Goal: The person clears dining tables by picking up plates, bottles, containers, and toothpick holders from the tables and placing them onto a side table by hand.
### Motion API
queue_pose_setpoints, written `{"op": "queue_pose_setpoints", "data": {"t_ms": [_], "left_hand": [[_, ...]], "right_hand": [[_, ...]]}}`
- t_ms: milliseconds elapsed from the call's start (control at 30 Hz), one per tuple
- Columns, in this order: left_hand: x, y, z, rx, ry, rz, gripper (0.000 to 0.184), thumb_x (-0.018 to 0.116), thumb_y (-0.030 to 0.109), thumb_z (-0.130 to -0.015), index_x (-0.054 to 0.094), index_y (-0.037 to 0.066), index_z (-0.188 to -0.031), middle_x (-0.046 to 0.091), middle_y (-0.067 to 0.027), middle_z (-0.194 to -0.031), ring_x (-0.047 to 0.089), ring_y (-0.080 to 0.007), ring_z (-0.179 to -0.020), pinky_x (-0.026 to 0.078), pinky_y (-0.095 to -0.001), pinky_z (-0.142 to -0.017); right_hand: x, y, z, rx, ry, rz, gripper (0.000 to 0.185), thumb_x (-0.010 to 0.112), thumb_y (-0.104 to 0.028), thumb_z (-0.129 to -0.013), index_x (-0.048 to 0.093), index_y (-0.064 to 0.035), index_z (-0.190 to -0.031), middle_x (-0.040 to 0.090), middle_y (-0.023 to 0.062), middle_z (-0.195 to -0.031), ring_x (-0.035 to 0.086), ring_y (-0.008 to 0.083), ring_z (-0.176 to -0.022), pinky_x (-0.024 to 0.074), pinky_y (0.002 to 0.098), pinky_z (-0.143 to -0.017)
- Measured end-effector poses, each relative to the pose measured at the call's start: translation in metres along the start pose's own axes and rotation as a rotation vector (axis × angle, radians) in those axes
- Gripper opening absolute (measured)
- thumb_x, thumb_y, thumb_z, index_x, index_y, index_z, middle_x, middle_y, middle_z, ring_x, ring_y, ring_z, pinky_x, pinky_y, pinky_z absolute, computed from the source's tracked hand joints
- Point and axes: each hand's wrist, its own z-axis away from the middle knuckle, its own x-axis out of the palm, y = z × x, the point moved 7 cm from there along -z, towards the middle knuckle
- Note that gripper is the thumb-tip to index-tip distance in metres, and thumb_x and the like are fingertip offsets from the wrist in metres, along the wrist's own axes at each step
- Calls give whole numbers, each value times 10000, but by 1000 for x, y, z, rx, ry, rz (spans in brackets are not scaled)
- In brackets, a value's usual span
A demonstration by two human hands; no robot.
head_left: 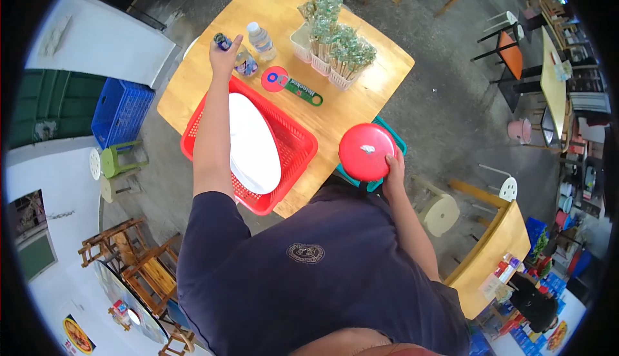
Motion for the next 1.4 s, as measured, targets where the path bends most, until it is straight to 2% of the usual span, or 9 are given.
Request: {"op": "queue_pose_setpoints", "data": {"t_ms": [67, 100, 200, 467, 667, 800, 900, 1133, 1400], "left_hand": [[-1, -11, -2, -1, -101, -36, 525, 781, 329, -734, 545, -30, -1036, 592, -71, -908, 553, -143, -793, 456, -283, -714], [-17, 0, 14, 63, 210, -338, 607, 755, 311, -763, 470, -56, -1155, 551, -124, -1074, 546, -194, -987, 451, -306, -847], [-43, 11, 65, 92, 205, -46, 595, 696, 266, -820, 408, -61, -1226, 487, -163, -1193, 482, -227, -1143, 415, -318, -940], [-74, 31, 281, -57, -189, -200, 291, 637, 116, -830, 525, -7, -1069, 558, -148, -1075, 540, -259, -1032, 418, -363, -903], [-26, 65, 260, 233, -403, -217, 231, 634, 111, -814, 575, 20, -1018, 596, -126, -994, 556, -278, -990, 426, -352, -873], [66, 36, 199, 181, -753, -186, 265, 657, 164, -783, 585, 35, -1002, 601, -140, -975, 553, -300, -993, 432, -364, -870], [134, -5, 178, 288, -1018, -642, 372, 700, 196, -721, 588, 78, -1056, 582, -133, -1048, 529, -305, -1057, 441, -404, -881], [179, -45, 167, 449, -1015, -1202, 643, 809, 158, -567, 554, 161, -1157, 490, -69, -1186, 467, -285, -1128, 450, -467, -888], [202, -57, 167, 625, -1299, -1284, 350, 720, 144, -677, 623, 139, -1013, 558, -61, -1039, 529, -264, -1036, 437, -452, -819]], "right_hand": [[14, 0, -19, -6, -40, 70, 528, 589, -191, -822, 419, -11, -1288, 506, 109, -1231, 484, 191, -1135, 378, 313, -979], [18, 3, -29, -15, -57, 65, 502, 593, -167, -826, 435, -2, -1274, 522, 104, -1209, 497, 183, -1115, 385, 308, -969], [32, 8, -55, -16, -55, 142, 491, 597, -167, -833, 443, 1, -1268, 536, 101, -1190, 510, 178, -1089, 397, 306, -954], [61, 25, -85, 44, -134, -12, 451, 528, -187, -875, 422, -36, -1286, 532, 96, -1187, 524, 169, -1071, 451, 304, -892], [57, 42, -84, 84, -129, 39, 508, 500, -188, -904, 339, -50, -1365, 519, 96, -1228, 531, 172, -1066, 459, 312, -888], [54, 40, -76, 23, -104, 171, 563, 504, -228, -932, 263, -88, -1421, 518, 98, -1244, 524, 176, -1077, 478, 330, -848], [56, 33, -56, 108, -29, 206, 638, 541, -322, -917, 229, -132, -1440, 472, 115, -1293, 510, 212, -1104, 500, 364, -786], [17, 37, -23, 273, -72, 467, 745, 581, -404, -877, 174, -178, -1459, 308, 180, -1418, 452, 316, -1184, 482, 443, -826], [30, 27, -20, 360, -86, 430, 728, 552, -391, -895, 136, -209, -1465, 290, 140, -1426, 472, 285, -1148, 458, 488, -862]]}}
